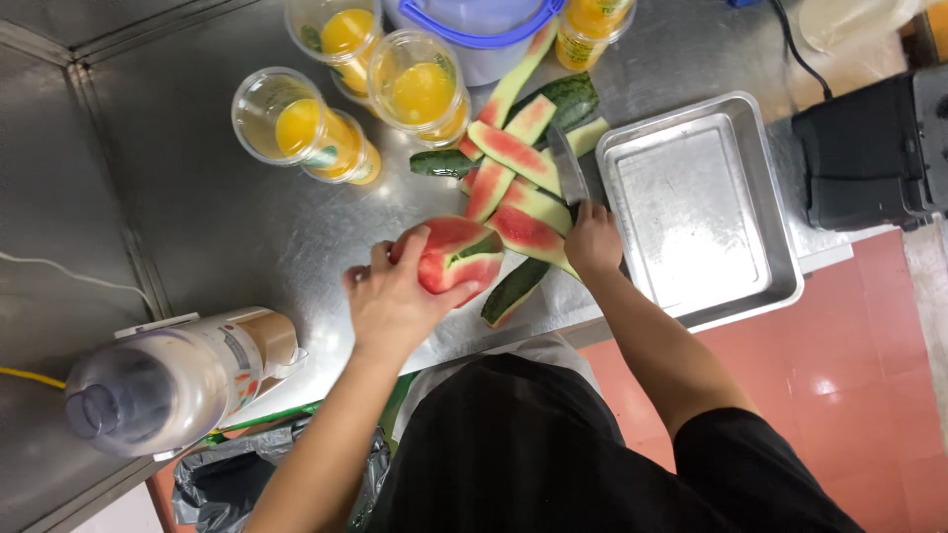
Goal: The person is peeling and slicing a watermelon to be placed in a tray for a refrigerator.
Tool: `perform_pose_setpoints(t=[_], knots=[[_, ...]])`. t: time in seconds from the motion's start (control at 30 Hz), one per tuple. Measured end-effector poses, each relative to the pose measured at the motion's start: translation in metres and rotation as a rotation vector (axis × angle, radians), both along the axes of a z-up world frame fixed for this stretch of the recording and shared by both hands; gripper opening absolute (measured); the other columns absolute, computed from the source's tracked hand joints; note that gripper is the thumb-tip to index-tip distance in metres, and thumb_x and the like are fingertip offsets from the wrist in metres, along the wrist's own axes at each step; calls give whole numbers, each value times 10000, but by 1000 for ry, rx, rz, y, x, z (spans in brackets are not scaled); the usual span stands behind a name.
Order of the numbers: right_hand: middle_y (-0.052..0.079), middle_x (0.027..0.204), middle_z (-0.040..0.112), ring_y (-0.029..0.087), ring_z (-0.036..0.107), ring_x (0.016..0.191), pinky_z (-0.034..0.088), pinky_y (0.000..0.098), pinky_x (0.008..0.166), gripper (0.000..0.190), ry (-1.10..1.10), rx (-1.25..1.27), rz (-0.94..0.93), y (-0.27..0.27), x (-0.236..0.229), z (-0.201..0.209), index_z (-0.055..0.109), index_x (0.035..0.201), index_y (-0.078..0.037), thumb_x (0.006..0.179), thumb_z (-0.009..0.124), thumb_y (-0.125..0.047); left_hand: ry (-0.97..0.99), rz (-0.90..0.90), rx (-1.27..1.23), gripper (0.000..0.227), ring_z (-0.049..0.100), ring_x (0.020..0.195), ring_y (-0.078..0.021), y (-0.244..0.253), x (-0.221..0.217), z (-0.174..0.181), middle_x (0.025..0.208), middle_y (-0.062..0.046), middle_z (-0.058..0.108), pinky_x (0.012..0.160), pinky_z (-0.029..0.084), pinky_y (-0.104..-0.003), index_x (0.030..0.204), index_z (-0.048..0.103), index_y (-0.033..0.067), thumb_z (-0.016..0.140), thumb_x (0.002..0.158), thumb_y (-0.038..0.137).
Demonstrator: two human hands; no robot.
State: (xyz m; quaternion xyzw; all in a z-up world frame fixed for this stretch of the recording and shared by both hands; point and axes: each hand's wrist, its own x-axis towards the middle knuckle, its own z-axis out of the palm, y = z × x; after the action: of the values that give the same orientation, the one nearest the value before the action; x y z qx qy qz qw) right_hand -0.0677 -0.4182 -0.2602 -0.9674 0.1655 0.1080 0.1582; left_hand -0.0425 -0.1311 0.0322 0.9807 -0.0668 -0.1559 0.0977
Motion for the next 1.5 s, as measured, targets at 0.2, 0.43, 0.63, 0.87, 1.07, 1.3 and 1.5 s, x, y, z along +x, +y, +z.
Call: perform_pose_setpoints(t=[0.2,0.43,0.63,0.87,1.07,1.3,1.5], knots=[[232,1123,649,433,615,1073,514,465,932,437,-225,85,-241,8,-34,-6,661,1137,13,757,756,-182,-83,24,-110,956,701,890,-393,-12,-15,-12,1171,-208,649,825,505,-562,1402,529,211,797,641,723],[142,888,727,243,708,724,568,368,651,314,-148,832,-338,49,-81,184,637,1168,38,885,668,-96,-125,27,-85,903,698,846,-391,-17,-15,-15,1127,-214,650,781,526,-540,1369,553,194,821,650,669],[149,913,694,313,695,736,559,394,636,370,-344,679,120,96,-100,280,667,1183,31,918,738,-218,-220,-19,-123,866,713,960,-364,-11,-19,-30,1192,-169,671,813,530,-534,1365,557,134,836,667,563],[169,943,664,375,676,723,546,444,601,380,-381,579,230,107,-98,286,655,1192,58,922,725,-201,-250,2,-213,868,727,938,-360,-12,-20,-28,1246,-163,685,817,544,-536,1344,564,72,867,646,491],[159,910,662,378,664,657,544,442,565,370,-412,470,216,119,-92,286,665,1172,60,912,737,-193,-237,17,-179,780,736,848,-364,-11,-23,-33,1198,-183,690,777,590,-495,1373,598,89,832,747,492],[172,904,665,393,666,669,537,441,560,352,-357,548,164,113,-92,288,663,1162,52,928,725,-203,-261,25,-114,894,727,874,-393,-5,-27,-32,1211,-242,654,762,586,-496,1319,578,85,868,638,586],[201,894,673,429,662,739,530,472,616,328,-244,683,106,107,-79,293,668,1152,55,938,699,-191,-156,42,-175,966,718,895,-408,-1,-36,-25,1214,-223,644,746,582,-510,1374,511,147,892,612,601]])
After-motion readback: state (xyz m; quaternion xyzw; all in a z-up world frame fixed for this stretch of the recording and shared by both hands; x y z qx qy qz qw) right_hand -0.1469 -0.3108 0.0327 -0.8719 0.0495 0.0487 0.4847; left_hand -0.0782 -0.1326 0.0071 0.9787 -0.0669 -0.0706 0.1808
